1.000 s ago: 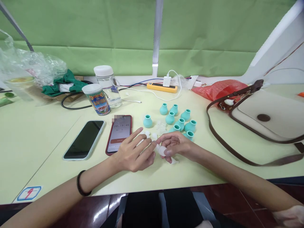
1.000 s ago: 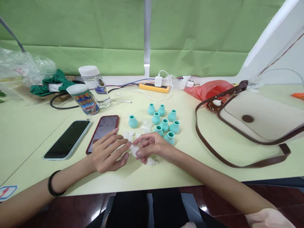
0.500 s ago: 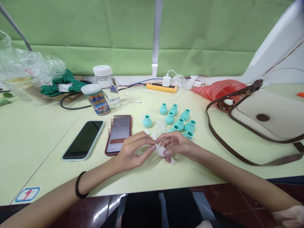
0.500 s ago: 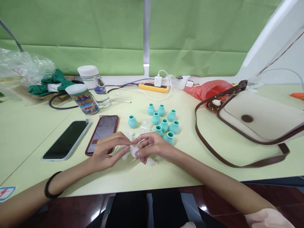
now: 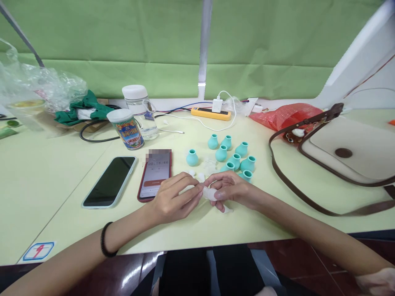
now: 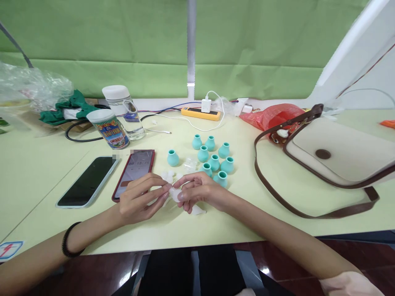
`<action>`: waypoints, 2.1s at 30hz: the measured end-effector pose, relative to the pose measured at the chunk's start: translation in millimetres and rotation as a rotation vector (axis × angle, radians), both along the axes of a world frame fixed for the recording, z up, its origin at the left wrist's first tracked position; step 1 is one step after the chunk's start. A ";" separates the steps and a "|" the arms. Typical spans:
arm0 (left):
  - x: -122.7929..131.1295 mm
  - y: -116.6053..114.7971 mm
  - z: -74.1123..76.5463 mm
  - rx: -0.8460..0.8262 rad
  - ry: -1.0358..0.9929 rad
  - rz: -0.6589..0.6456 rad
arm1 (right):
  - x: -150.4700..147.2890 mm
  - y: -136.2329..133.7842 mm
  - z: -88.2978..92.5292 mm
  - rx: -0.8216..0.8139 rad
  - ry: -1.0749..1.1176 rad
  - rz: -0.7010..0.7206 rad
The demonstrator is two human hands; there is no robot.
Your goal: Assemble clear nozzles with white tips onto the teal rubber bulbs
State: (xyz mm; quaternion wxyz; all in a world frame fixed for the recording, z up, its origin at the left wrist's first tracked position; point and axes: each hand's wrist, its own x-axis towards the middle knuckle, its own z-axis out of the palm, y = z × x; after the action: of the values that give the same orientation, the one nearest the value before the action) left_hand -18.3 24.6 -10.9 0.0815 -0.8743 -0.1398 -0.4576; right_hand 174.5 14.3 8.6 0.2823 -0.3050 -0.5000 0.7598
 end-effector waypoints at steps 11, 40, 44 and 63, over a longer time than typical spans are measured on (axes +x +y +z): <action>-2.5 -1.6 6.6 0.200 0.058 0.058 | 1.2 -0.5 1.5 -0.061 0.037 0.041; 8.5 -13.9 13.3 -0.495 -0.244 -0.257 | 3.9 0.2 0.0 -0.038 0.116 0.067; 9.1 -16.9 14.2 -0.587 -0.228 -0.238 | 2.7 -1.0 0.9 -0.049 0.170 0.055; 10.3 -16.4 9.1 -0.370 -0.224 -0.109 | -3.2 -4.7 -3.6 -0.071 0.200 -0.004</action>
State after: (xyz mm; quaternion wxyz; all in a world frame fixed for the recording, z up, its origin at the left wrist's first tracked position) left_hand -8.0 8.2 -1.9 -0.1214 -0.8243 -0.1821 -0.5221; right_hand 171.3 9.6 5.0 0.3214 -0.2385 -0.4416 0.8030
